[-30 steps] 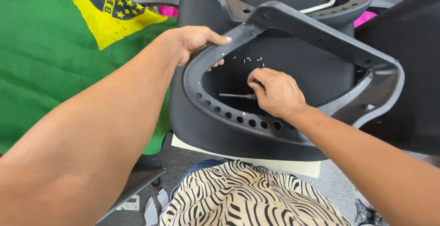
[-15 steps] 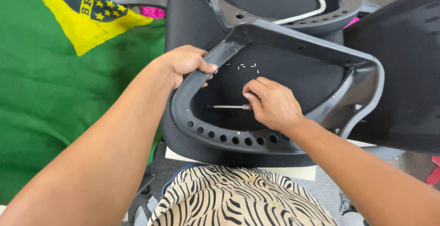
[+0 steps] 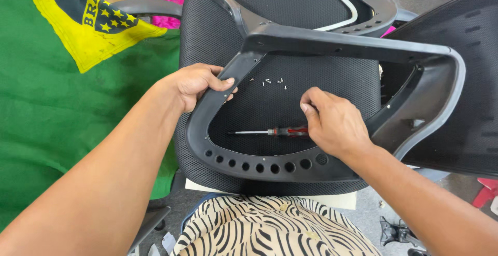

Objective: The person uses a screwdriver to fasten screws into a black plastic chair frame, securing it to a mesh chair seat. The person repeatedly picks up screws, aligns the frame, and tightens the screws.

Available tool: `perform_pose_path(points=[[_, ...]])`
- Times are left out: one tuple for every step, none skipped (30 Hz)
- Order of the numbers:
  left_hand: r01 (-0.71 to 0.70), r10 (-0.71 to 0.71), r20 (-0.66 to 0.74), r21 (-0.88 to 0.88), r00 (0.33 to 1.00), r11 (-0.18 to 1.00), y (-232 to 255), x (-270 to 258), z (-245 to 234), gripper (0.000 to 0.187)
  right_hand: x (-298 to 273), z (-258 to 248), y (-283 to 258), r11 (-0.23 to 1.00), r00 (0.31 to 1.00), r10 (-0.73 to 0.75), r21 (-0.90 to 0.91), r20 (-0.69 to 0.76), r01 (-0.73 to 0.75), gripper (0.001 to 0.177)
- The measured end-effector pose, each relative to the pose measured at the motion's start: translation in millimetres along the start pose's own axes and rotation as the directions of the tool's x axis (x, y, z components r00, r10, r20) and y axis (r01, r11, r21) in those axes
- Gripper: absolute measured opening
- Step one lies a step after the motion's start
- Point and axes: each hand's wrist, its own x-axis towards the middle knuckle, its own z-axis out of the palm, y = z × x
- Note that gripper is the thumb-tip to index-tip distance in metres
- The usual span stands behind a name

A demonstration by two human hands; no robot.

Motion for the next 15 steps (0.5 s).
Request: perform_pose_path(points=[[-0.006, 0.006, 0.0, -0.008, 1.0, 1.0, 0, 0, -3, 0.033, 2, -3, 1, 1.0, 0.999, 0.019, -0.018, 0.026, -0.018, 0.01], [-0.012, 0.012, 0.0, -0.015, 1.0, 1.0, -1, 0, -5, 0.034, 5, -3, 2, 1.0, 1.0, -0.015, -0.014, 0.025, 0.015, 0.01], [0.003, -0.003, -0.028, -0.022, 1.0, 1.0, -3, 0, -8, 0.033, 7, -1, 3, 0.999, 0.999, -0.048, -0.006, 0.025, 0.048, 0.01], [0.017, -0.019, -0.055, -0.03, 0.998, 0.999, -5, 0, -10, 0.032, 9, 1, 4, 0.997, 0.996, -0.081, 0.001, 0.024, 0.081, 0.01], [0.034, -0.037, -0.08, -0.034, 0.996, 0.999, -6, 1, -12, 0.031, 9, 4, 6, 0.996, 0.996, -0.085, 0.002, 0.04, 0.085, 0.01], [0.049, -0.051, -0.082, -0.022, 0.995, 0.999, -7, 3, -12, 0.03, 9, 7, 8, 0.996, 0.995, -0.088, 0.002, 0.055, 0.088, 0.009], [0.063, -0.063, -0.089, -0.01, 0.994, 0.998, -8, 4, -13, 0.029, 10, 11, 10, 0.995, 0.993, -0.096, 0.005, 0.07, 0.096, 0.009], [0.076, -0.076, -0.096, 0.002, 0.993, 0.997, -9, 3, -15, 0.028, 10, 15, 10, 0.993, 0.992, -0.12, 0.004, 0.042, 0.12, 0.008], [0.093, -0.089, -0.109, 0.03, 0.99, 0.995, -9, 4, -16, 0.028, 9, 19, 10, 0.989, 0.989, -0.146, 0.002, 0.017, 0.145, 0.008], [0.111, -0.103, -0.123, 0.058, 0.987, 0.992, -8, 6, -15, 0.028, 9, 24, 10, 0.985, 0.985, -0.171, 0.0, -0.007, 0.171, 0.007], [0.129, -0.116, -0.132, 0.091, 0.984, 0.987, -5, 6, -14, 0.028, 10, 27, 10, 0.989, 0.988, -0.15, 0.012, -0.019, 0.15, 0.007], [0.15, -0.136, -0.137, 0.094, 0.981, 0.984, -2, 6, -14, 0.027, 10, 30, 10, 0.991, 0.991, -0.129, 0.023, -0.031, 0.13, 0.007], [0.173, -0.158, -0.136, 0.102, 0.978, 0.98, 1, 5, -11, 0.027, 9, 33, 10, 0.994, 0.994, -0.101, 0.035, -0.043, 0.102, 0.007], [0.196, -0.18, -0.136, 0.109, 0.974, 0.975, 4, 4, -8, 0.027, 9, 35, 11, 0.995, 0.995, -0.086, 0.048, -0.042, 0.088, 0.008], [0.222, -0.197, -0.171, 0.144, 0.965, 0.964, 9, 4, -3, 0.028, 10, 35, 11, 0.995, 0.997, -0.071, 0.062, -0.043, 0.074, 0.008]])
